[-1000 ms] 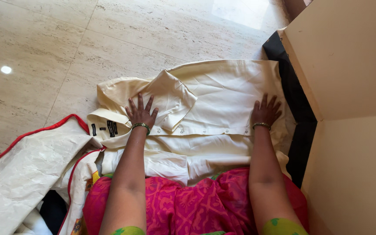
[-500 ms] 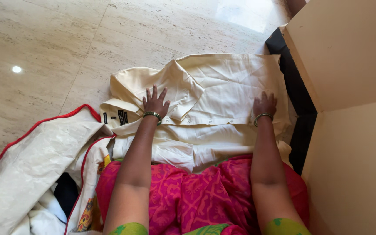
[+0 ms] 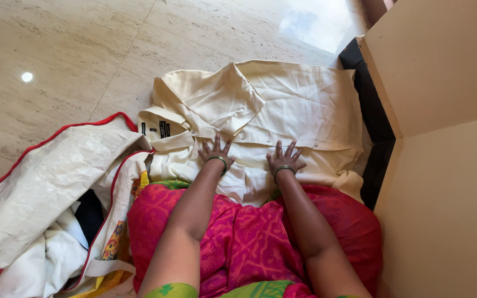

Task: The person buttons a shirt, spreads it out on the floor, and folds the sides and sleeves inward to create a rectangular shape.

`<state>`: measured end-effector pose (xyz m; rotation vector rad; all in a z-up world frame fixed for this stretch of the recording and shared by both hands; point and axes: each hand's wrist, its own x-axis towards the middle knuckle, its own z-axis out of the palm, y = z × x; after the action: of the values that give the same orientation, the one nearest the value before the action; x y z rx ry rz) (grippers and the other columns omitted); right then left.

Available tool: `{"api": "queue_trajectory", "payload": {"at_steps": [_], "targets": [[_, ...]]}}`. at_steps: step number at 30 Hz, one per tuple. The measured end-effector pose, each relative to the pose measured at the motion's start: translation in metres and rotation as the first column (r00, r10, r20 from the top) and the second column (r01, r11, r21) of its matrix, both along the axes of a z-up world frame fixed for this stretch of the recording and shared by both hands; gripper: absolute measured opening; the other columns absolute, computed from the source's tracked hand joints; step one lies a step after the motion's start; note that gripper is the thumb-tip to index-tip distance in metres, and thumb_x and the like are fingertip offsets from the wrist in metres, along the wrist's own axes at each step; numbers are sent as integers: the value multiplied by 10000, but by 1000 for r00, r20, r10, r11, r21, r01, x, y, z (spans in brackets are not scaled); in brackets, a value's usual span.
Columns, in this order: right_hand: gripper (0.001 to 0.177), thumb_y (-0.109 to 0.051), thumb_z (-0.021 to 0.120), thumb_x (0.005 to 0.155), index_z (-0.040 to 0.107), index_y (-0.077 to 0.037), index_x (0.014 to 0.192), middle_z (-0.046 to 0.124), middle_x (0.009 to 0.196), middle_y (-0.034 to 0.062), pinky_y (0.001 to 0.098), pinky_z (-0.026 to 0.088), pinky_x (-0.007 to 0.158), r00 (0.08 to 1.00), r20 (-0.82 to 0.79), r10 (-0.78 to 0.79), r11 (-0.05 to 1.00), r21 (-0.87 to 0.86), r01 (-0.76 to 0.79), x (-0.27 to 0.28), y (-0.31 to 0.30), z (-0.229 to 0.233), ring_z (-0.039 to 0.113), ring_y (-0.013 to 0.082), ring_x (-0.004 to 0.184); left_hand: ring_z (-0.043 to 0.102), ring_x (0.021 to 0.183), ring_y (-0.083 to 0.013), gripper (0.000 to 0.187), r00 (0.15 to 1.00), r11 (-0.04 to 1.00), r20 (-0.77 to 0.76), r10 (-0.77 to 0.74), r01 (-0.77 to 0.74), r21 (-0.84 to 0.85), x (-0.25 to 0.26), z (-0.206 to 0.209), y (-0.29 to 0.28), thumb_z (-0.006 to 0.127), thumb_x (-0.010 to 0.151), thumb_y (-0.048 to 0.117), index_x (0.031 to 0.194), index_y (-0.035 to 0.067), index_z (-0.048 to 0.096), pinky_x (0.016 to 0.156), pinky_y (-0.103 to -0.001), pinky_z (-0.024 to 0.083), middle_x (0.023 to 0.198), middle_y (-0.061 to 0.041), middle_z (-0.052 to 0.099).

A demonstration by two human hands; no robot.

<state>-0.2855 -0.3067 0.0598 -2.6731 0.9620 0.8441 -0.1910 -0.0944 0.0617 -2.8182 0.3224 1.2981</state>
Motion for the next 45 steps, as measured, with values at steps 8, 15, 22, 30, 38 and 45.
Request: {"api": "queue_trajectory", "payload": {"at_steps": [8,15,22,30,38,45], "targets": [[753,-697,381,959,162,-425,1626,-28,1733,42,684,9,1203,932,346,106,993,-82,-83,42,-31,-51,91,435,1553,-154,1567,-412,820,962,989,253,-102,126,-83,48,-30,5,419,944,729,1611,515,-9,1202,-696,-22,1702,66,-264],[679,-654,383,976,273,-436,1609,106,1734,10,624,30,1227,859,475,193,979,-153,-136,94,-67,-70,234,426,1525,-157,1571,-390,793,928,977,368,-64,132,-165,95,-47,-6,443,915,757,1603,527,124,1212,-677,-42,1716,85,-189],[660,-659,382,984,304,-449,1605,125,1736,-5,595,60,1240,832,489,261,964,-179,-198,132,-94,-79,306,423,1506,-145,1562,-384,797,912,975,408,-33,120,-189,127,-47,-22,448,912,750,1609,517,141,1208,-682,-35,1719,87,-161],[654,-615,386,998,312,-398,1610,123,1728,56,603,48,1240,761,538,362,930,-261,-258,119,-152,-92,210,358,1555,-121,1581,-365,737,914,963,403,-41,144,-228,135,-61,-15,445,941,716,1596,529,163,1230,-640,-21,1721,59,-136],[639,-499,404,1024,251,-330,1621,147,1710,106,629,153,1205,944,305,-125,960,-203,193,-1,-228,-11,141,370,1557,431,1521,-418,601,658,726,681,321,290,-623,147,-65,62,546,1076,468,1640,358,368,1224,-508,387,1710,-123,275],[723,-413,551,1002,249,-258,1640,210,1690,180,654,312,1173,675,263,-690,700,6,714,-32,-215,24,245,434,1533,325,1466,-396,955,683,716,224,695,-686,-127,88,-2,137,724,881,411,1631,262,151,1162,-596,332,1618,-147,288]]}}
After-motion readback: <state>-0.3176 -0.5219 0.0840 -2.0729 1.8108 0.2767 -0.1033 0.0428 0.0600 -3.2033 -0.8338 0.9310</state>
